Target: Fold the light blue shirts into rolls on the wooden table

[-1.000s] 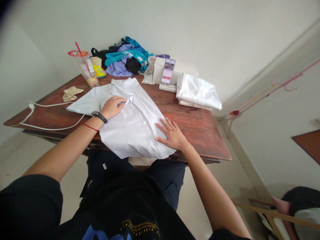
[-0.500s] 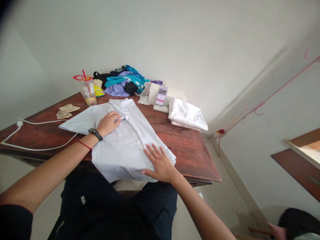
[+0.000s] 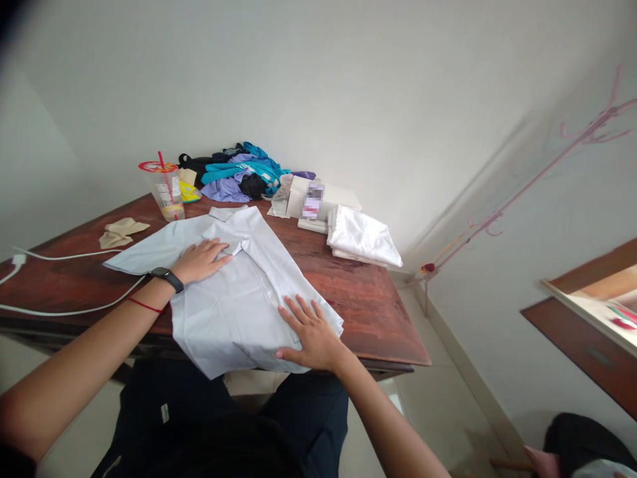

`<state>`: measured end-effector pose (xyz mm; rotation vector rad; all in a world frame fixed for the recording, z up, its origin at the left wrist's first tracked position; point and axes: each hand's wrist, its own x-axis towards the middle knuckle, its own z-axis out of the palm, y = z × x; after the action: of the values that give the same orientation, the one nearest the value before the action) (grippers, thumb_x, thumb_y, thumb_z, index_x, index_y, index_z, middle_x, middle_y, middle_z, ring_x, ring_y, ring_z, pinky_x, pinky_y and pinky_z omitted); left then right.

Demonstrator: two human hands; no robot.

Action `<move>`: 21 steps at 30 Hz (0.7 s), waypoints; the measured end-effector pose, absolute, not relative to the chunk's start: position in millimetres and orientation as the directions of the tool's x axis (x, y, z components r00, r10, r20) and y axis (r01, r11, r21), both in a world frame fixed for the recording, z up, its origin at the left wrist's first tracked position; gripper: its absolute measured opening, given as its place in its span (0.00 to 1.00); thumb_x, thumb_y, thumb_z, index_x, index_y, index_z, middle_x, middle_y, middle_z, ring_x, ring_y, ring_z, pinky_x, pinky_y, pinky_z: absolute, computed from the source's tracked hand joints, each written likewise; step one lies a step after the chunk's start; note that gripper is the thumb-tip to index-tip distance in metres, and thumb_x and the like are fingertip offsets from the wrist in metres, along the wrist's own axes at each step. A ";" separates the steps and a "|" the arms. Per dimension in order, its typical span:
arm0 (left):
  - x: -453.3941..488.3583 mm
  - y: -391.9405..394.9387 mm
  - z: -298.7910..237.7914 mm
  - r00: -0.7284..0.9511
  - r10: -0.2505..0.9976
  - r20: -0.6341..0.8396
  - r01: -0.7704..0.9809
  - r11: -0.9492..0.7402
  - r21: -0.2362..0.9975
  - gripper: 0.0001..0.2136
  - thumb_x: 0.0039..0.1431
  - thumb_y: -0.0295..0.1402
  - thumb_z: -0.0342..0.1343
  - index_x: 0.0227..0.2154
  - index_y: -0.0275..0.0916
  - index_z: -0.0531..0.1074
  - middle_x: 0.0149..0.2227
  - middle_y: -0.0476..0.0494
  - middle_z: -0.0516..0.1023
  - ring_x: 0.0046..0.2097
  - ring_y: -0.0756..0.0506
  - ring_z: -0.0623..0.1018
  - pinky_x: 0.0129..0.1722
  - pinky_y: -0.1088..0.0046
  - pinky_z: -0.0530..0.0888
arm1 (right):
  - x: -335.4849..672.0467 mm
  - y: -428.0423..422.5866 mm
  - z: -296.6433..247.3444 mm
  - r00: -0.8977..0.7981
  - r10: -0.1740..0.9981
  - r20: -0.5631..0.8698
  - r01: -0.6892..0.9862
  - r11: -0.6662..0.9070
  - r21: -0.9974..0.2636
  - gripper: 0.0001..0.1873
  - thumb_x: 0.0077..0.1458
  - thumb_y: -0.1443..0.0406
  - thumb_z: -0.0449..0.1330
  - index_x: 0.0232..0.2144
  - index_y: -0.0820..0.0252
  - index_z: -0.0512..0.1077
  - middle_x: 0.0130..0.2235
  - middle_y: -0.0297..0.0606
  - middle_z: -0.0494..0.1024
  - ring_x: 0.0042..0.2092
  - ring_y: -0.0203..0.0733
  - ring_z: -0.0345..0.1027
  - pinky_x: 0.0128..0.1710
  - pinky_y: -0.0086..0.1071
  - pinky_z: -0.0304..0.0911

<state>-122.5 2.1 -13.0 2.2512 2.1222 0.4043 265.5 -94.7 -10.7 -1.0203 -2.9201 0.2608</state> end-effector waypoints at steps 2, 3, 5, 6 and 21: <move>-128.5 -3.3 -6.7 0.010 0.992 0.130 0.984 -0.033 0.176 0.30 0.65 0.54 0.43 0.61 0.40 0.67 0.66 0.31 0.64 0.66 0.26 0.62 0.60 0.42 0.62 | 265.9 -94.4 -11.0 -0.784 0.621 -0.021 0.614 0.769 -0.177 0.52 0.58 0.36 0.52 0.73 0.55 0.42 0.74 0.43 0.40 0.74 0.57 0.32 0.70 0.59 0.35; -132.4 -7.7 -2.7 0.001 0.994 0.113 0.986 -0.019 0.166 0.31 0.64 0.55 0.44 0.61 0.39 0.67 0.65 0.30 0.66 0.65 0.25 0.63 0.60 0.42 0.63 | 266.2 -94.1 -11.1 -0.784 0.620 -0.020 0.613 0.769 -0.181 0.52 0.58 0.36 0.52 0.73 0.55 0.42 0.74 0.44 0.40 0.74 0.58 0.32 0.70 0.59 0.34; -142.3 -21.4 5.9 0.052 0.995 0.089 0.985 -0.066 0.158 0.33 0.62 0.55 0.48 0.63 0.36 0.66 0.64 0.29 0.67 0.65 0.26 0.64 0.60 0.45 0.64 | 266.9 -93.1 -10.6 -0.787 0.616 -0.017 0.608 0.771 -0.190 0.51 0.58 0.36 0.53 0.73 0.54 0.43 0.74 0.43 0.40 0.74 0.58 0.33 0.70 0.59 0.34; -148.0 -30.7 10.0 0.118 0.990 0.074 0.977 -0.129 0.167 0.34 0.62 0.55 0.49 0.63 0.36 0.65 0.64 0.30 0.67 0.65 0.28 0.65 0.62 0.48 0.64 | 267.4 -92.2 -10.1 -0.789 0.614 -0.016 0.604 0.772 -0.195 0.50 0.59 0.37 0.52 0.73 0.53 0.43 0.74 0.43 0.41 0.74 0.57 0.33 0.70 0.58 0.34; -187.1 -99.3 -2.8 0.478 0.852 0.214 0.872 -0.490 0.002 0.26 0.60 0.25 0.45 0.57 0.49 0.74 0.64 0.50 0.71 0.66 0.39 0.67 0.66 0.55 0.63 | 317.4 -50.9 6.8 -0.813 0.581 -0.019 0.563 0.779 -0.275 0.35 0.66 0.47 0.54 0.69 0.53 0.57 0.72 0.46 0.50 0.73 0.56 0.42 0.70 0.58 0.38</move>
<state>-187.1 -99.3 -2.8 2.7916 1.6333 0.3047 317.4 -50.9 6.8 -0.9340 -2.8999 0.4164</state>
